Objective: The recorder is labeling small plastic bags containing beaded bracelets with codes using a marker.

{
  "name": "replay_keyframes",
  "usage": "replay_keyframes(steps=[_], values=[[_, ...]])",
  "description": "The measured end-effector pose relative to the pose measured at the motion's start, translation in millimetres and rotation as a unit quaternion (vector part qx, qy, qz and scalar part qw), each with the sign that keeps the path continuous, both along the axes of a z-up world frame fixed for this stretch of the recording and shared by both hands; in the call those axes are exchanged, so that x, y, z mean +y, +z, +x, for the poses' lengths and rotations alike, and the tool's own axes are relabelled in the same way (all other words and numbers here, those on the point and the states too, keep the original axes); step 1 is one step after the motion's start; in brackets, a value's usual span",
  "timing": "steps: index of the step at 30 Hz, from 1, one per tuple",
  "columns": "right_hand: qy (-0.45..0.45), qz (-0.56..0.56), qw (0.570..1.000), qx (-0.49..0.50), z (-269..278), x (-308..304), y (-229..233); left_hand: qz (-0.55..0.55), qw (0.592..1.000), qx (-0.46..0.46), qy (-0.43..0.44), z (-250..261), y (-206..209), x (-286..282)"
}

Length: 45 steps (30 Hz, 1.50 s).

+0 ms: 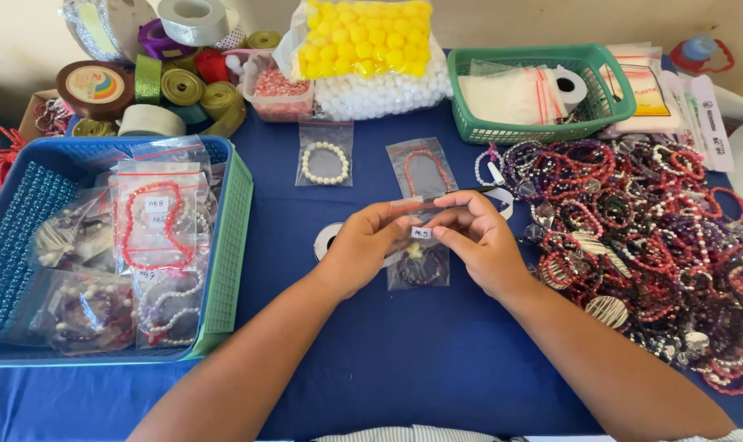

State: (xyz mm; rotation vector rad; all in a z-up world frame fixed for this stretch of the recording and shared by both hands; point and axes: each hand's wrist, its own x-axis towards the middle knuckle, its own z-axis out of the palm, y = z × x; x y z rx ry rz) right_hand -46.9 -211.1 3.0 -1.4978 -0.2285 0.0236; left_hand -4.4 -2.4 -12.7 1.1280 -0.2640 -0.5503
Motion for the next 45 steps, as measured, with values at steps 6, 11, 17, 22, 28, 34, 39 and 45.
replay_keyframes(steps=[6,11,17,22,28,34,39,45], values=[[-0.028,-0.108,0.992,-0.051,-7.4,5.9,8.3,0.024,0.999,-0.023,0.021,-3.9,6.3,-1.3],[-0.085,-0.238,0.962,-0.103,-14.2,14.1,24.8,0.029,0.997,-0.066,0.034,-3.6,5.7,-1.3],[-0.090,-0.355,0.857,-0.363,-17.9,18.2,43.1,0.035,0.996,-0.058,0.050,-7.0,9.4,0.7],[-0.110,-0.413,0.833,-0.351,-22.2,22.4,55.2,0.034,0.996,-0.052,0.062,-8.2,10.4,-0.8],[-0.048,0.030,0.993,-0.100,-7.2,17.2,8.4,0.027,0.996,-0.068,0.052,-16.2,16.5,-4.2],[-0.063,0.063,0.993,-0.070,-5.8,15.1,2.1,0.007,0.996,-0.071,0.050,-19.2,17.4,-8.1],[-0.066,0.060,0.994,-0.069,-7.9,16.5,6.4,0.049,0.989,-0.120,0.078,-20.0,14.2,-7.8],[-0.078,0.049,0.994,-0.057,-8.1,14.7,5.4,0.044,0.990,-0.106,0.081,-18.8,14.2,-8.3]])
